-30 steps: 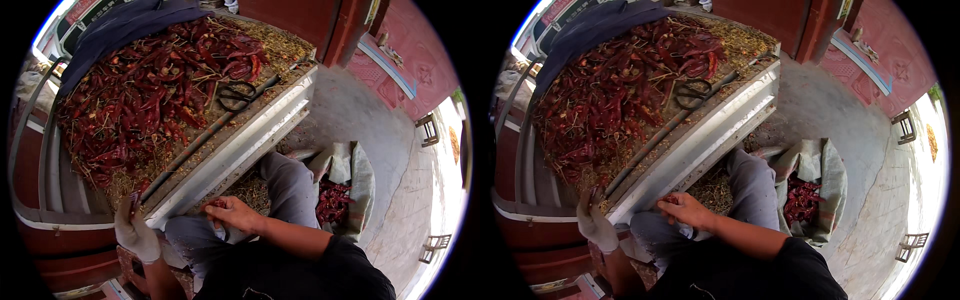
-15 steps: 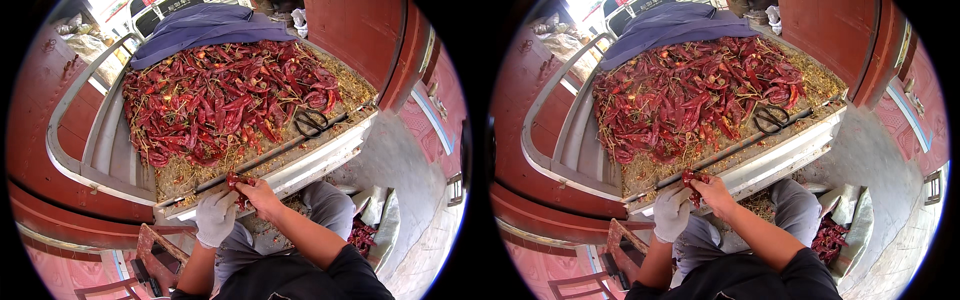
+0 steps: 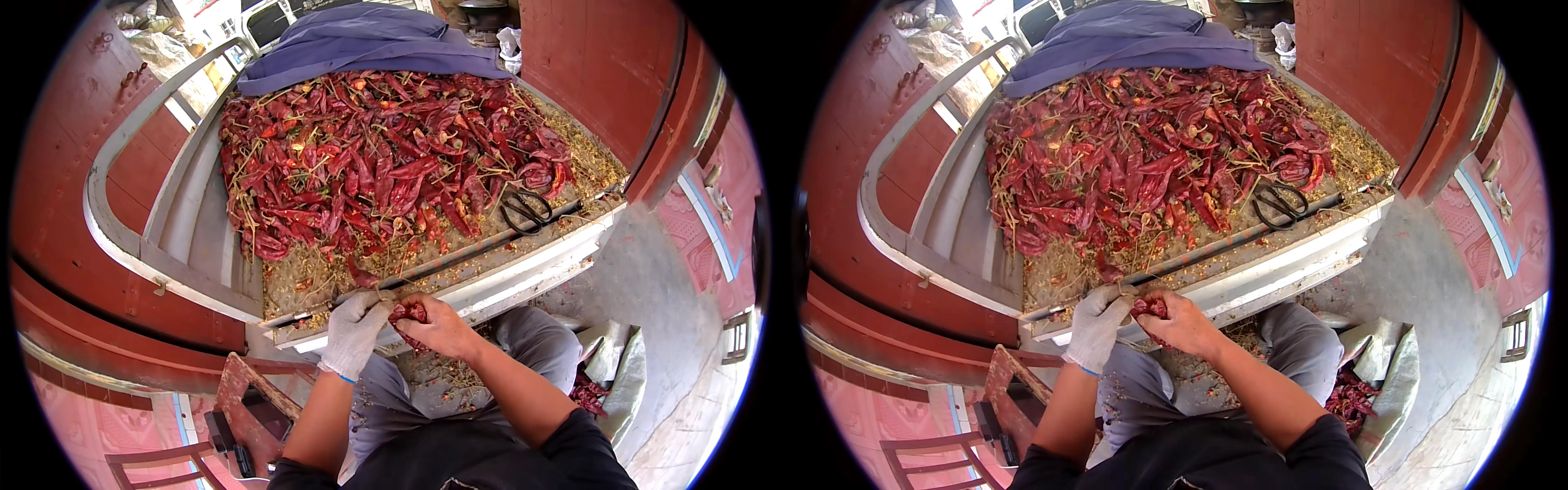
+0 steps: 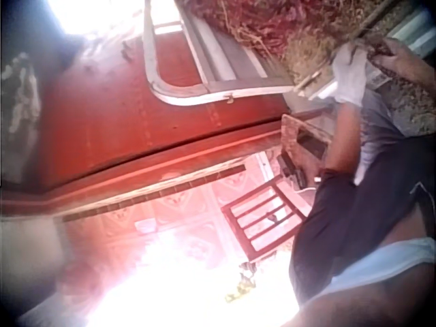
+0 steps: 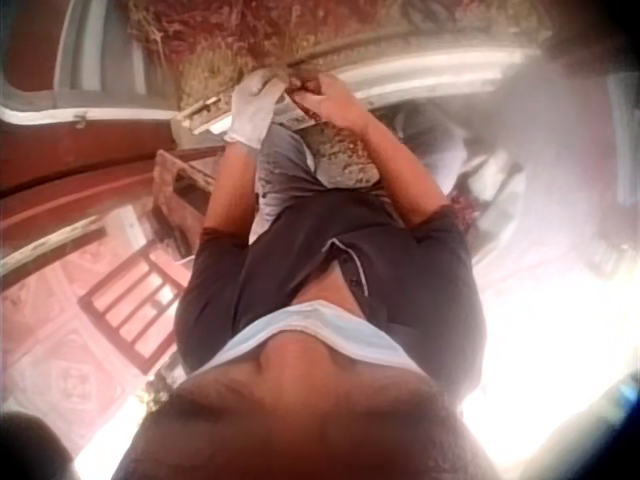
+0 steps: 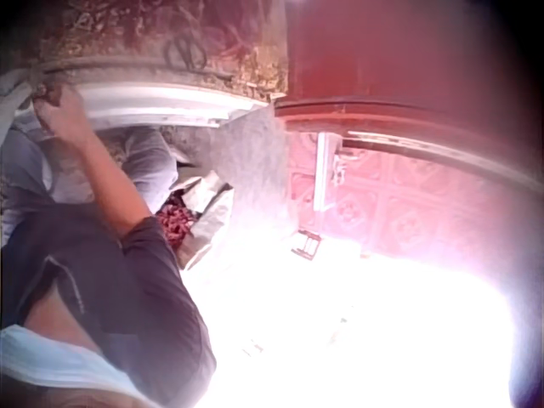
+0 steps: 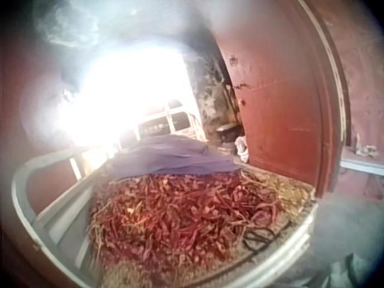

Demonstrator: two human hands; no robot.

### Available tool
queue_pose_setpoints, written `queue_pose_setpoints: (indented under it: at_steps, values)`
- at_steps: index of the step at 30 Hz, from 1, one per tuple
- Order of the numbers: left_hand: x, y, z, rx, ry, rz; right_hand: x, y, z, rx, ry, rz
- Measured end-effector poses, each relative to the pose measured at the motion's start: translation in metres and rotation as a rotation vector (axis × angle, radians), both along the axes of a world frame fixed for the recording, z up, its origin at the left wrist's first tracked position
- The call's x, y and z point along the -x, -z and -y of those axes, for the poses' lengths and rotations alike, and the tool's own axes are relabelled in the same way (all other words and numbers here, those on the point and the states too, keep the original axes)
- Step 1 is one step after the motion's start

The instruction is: The person sits in front of a large pile of dried red chili peppers and repeatedly picks up individual peppers, removes the stems by hand, and places the de-stemmed peppers into a sack on the ground.

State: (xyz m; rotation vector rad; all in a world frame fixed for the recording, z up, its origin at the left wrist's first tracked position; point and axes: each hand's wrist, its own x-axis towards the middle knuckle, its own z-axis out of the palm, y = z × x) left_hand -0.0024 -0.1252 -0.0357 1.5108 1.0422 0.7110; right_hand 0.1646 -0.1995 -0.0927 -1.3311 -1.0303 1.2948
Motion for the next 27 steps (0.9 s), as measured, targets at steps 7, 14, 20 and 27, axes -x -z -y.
queue_pose_setpoints:
  at_steps: [7,14,20,27]
  values:
    - [0.006,-0.005,-0.014,-0.017,0.178,-0.081,-0.004,-0.026,-0.014,-0.182,-0.118,0.45]
    - [0.013,-0.01,-0.021,0.144,0.126,-0.005,-0.001,-0.044,-0.026,-0.226,-0.183,0.674]
    - [0.013,-0.003,-0.017,0.404,0.03,0.24,-0.008,-0.023,-0.031,-0.484,-0.212,0.722]
    - [0.01,0.036,-0.01,0.643,-0.091,0.702,-0.001,-0.019,-0.03,-0.697,-0.067,0.65]
